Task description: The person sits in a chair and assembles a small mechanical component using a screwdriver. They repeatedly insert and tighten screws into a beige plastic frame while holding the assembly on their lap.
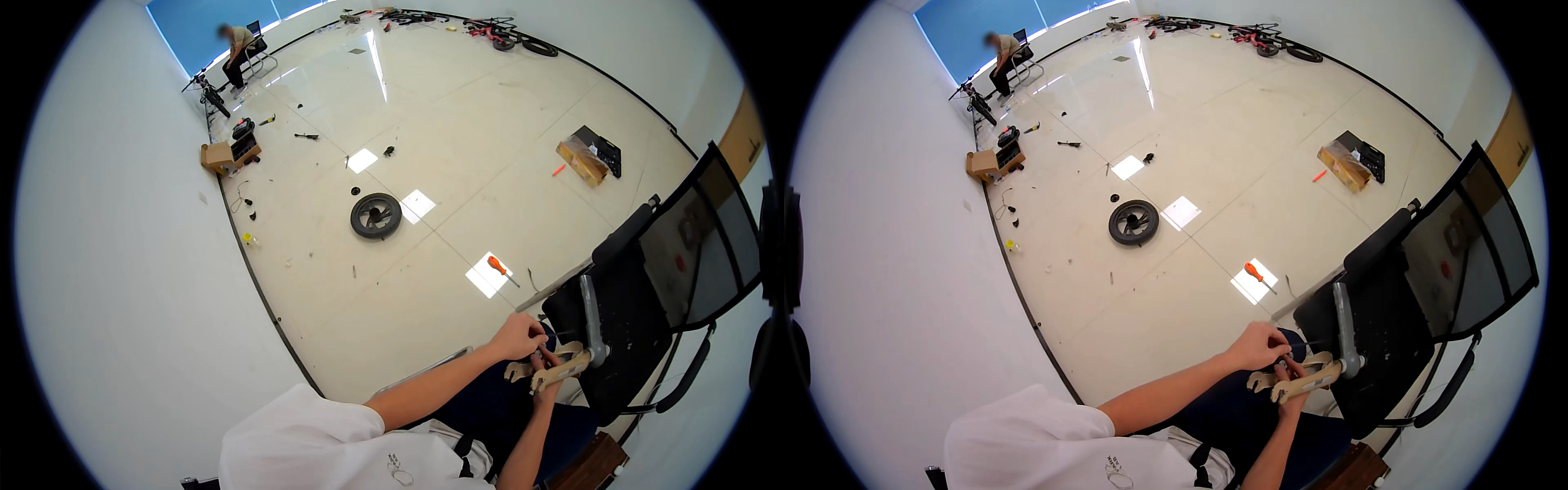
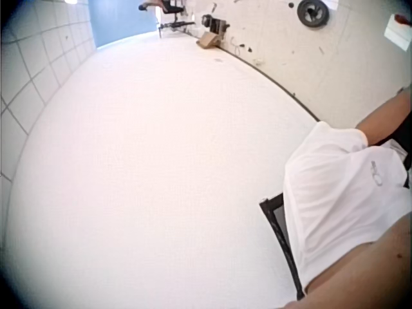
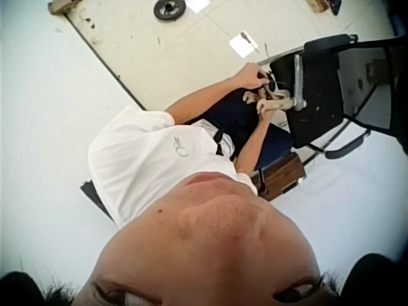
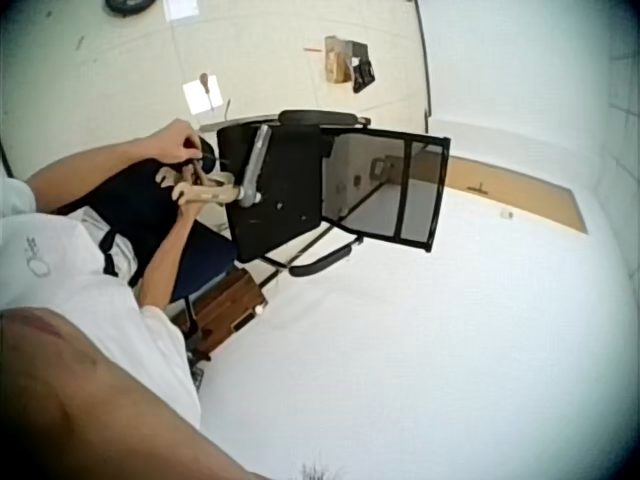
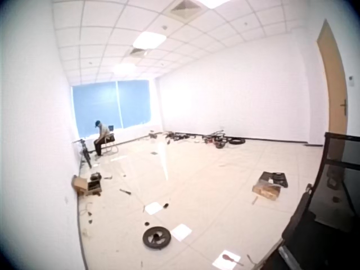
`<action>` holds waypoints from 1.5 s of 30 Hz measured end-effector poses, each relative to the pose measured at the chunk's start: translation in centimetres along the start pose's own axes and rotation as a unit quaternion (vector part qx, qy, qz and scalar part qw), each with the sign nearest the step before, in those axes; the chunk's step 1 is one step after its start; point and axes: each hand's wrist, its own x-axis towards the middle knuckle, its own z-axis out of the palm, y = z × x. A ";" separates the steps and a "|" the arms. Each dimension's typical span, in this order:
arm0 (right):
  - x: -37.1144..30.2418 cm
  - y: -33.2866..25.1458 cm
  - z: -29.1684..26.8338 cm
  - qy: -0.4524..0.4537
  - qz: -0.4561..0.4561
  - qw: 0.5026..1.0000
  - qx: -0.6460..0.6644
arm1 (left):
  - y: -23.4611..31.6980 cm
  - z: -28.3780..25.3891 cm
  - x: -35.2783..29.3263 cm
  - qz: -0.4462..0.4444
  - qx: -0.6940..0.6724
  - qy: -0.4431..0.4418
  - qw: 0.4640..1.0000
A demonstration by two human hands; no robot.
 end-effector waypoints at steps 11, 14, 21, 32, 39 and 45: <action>0.4 0.8 -0.6 -0.039 0.052 0.998 0.013 | -0.7 -0.2 -0.2 0.012 0.004 0.007 1.000; 1.1 2.1 -1.0 -0.053 0.051 0.997 0.002 | -0.6 -0.2 0.1 0.007 0.022 0.009 1.000; 1.7 -0.8 -1.3 -0.163 0.046 0.985 -0.026 | -1.0 0.4 0.4 -0.012 0.028 0.013 0.999; -0.3 -2.2 1.1 0.004 -0.052 0.993 -0.105 | 0.3 -0.2 -0.1 -0.010 0.036 0.008 0.999; -0.9 -1.7 2.3 0.074 -0.055 0.994 -0.053 | 0.8 -0.4 0.0 -0.026 0.045 0.006 0.999; -0.9 -1.4 1.8 0.046 -0.062 0.996 -0.046 | 0.7 -0.3 0.2 -0.031 0.037 0.003 0.999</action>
